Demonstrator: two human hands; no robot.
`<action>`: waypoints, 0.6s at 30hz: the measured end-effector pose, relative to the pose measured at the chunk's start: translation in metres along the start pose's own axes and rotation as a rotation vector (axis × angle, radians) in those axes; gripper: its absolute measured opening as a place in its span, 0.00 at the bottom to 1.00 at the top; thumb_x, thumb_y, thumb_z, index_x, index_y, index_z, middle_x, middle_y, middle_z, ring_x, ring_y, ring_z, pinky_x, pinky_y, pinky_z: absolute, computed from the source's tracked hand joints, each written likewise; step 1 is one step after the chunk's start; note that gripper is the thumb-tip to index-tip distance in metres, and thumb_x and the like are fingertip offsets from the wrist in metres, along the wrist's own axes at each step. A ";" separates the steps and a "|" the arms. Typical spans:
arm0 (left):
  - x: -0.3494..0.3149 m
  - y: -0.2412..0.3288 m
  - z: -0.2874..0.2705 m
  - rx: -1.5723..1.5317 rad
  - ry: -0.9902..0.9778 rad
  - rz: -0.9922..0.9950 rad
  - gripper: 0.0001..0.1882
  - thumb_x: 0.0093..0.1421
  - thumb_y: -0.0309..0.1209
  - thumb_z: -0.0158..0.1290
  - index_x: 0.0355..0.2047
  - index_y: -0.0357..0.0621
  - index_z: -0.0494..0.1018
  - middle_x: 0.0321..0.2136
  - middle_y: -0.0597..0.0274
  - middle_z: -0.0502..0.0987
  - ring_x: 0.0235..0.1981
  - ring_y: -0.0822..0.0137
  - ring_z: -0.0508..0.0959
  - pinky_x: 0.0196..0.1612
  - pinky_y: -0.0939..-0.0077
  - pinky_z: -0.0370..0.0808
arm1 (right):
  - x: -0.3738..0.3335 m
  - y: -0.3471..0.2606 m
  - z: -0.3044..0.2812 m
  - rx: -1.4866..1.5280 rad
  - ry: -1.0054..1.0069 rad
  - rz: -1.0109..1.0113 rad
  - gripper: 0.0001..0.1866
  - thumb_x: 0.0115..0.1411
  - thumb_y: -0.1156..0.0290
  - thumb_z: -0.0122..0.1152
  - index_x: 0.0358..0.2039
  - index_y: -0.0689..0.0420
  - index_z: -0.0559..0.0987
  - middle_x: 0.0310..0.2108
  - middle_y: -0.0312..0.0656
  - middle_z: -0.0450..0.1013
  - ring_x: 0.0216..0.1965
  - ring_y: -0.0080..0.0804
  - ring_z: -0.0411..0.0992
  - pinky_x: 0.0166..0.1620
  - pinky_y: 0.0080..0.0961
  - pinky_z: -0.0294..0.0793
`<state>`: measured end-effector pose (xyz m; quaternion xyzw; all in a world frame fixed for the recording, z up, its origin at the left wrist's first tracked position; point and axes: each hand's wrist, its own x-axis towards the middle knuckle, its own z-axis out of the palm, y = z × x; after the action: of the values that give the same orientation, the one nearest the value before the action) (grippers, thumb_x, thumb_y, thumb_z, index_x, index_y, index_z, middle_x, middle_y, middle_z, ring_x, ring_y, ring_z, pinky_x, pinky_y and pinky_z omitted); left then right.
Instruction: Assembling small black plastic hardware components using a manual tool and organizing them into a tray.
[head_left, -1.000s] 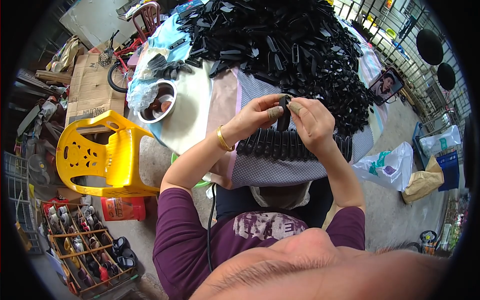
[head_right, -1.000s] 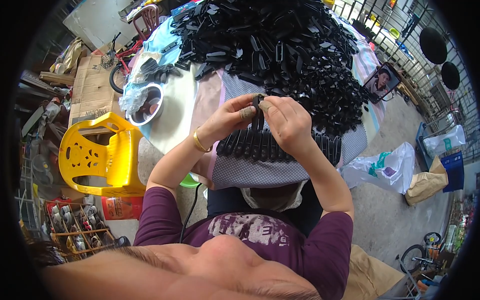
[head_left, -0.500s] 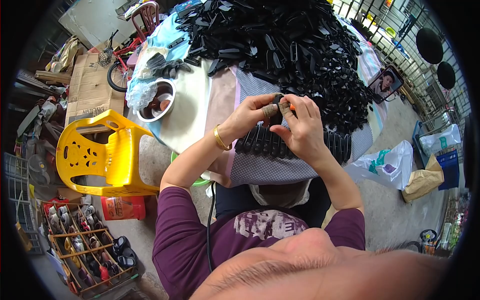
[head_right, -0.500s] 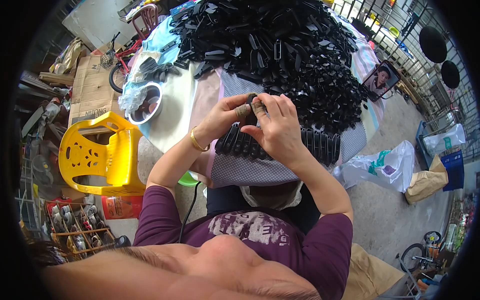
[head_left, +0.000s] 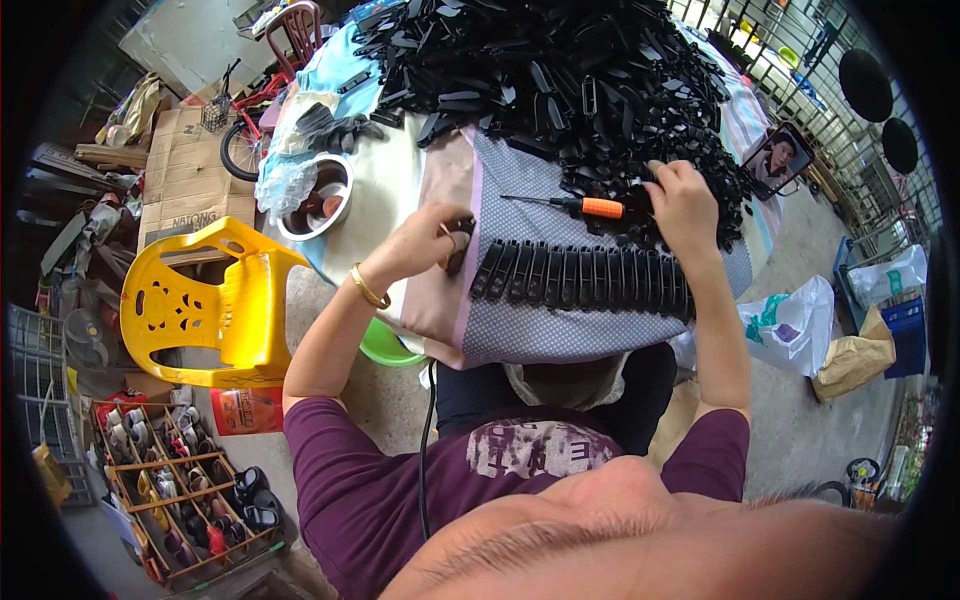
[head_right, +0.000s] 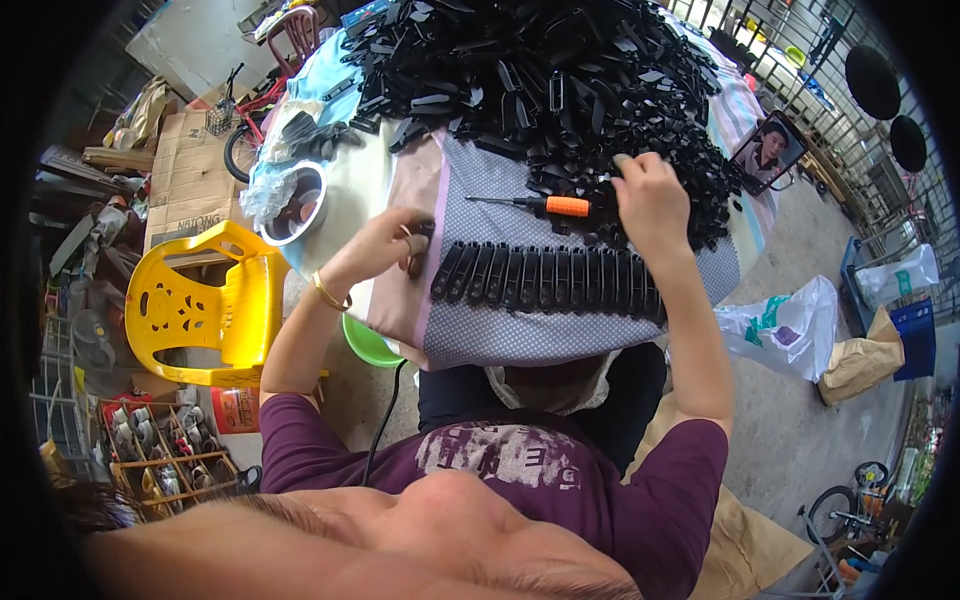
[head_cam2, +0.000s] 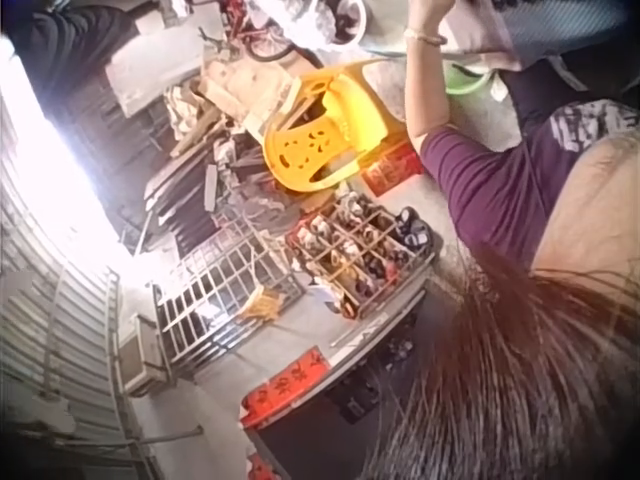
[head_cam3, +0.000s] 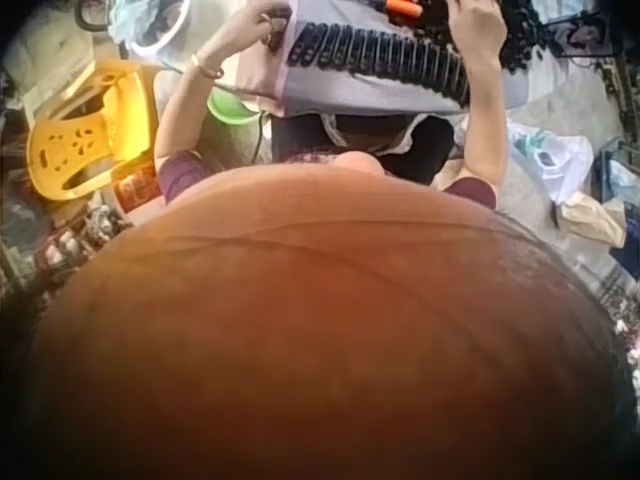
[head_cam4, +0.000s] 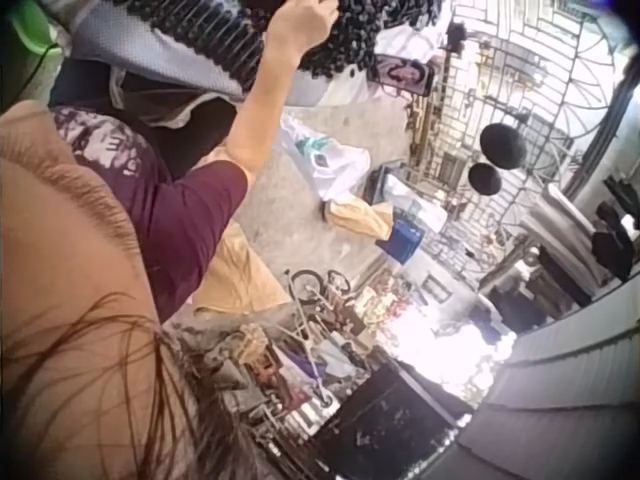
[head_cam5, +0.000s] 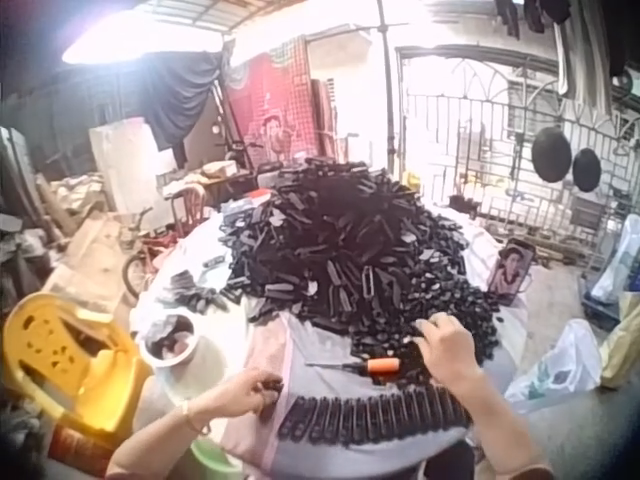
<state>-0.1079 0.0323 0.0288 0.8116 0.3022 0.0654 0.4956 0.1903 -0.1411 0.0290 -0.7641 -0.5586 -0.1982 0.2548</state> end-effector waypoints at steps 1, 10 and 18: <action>-0.002 0.000 0.003 0.052 -0.076 -0.037 0.17 0.56 0.21 0.49 0.48 0.34 0.69 0.29 0.58 0.74 0.23 0.74 0.73 0.25 0.80 0.72 | 0.002 0.006 0.005 -0.075 0.010 0.025 0.11 0.52 0.70 0.61 0.37 0.58 0.79 0.30 0.41 0.71 0.35 0.38 0.71 0.37 0.31 0.72; -0.001 0.004 0.017 0.300 0.084 0.175 0.15 0.54 0.23 0.49 0.42 0.31 0.72 0.22 0.52 0.75 0.17 0.66 0.75 0.23 0.72 0.72 | 0.003 0.017 0.014 -0.077 -0.063 -0.003 0.07 0.53 0.71 0.59 0.33 0.57 0.80 0.28 0.40 0.71 0.34 0.38 0.72 0.36 0.31 0.72; 0.011 0.004 0.002 0.128 -0.144 -0.055 0.19 0.55 0.22 0.48 0.49 0.33 0.69 0.36 0.50 0.71 0.18 0.68 0.76 0.20 0.78 0.73 | 0.003 0.015 0.012 0.115 0.082 -0.006 0.06 0.54 0.72 0.59 0.31 0.59 0.79 0.28 0.44 0.74 0.29 0.41 0.73 0.33 0.30 0.72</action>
<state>-0.0967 0.0352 0.0285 0.8356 0.2916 -0.0260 0.4648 0.2056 -0.1349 0.0193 -0.7378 -0.5603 -0.1978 0.3204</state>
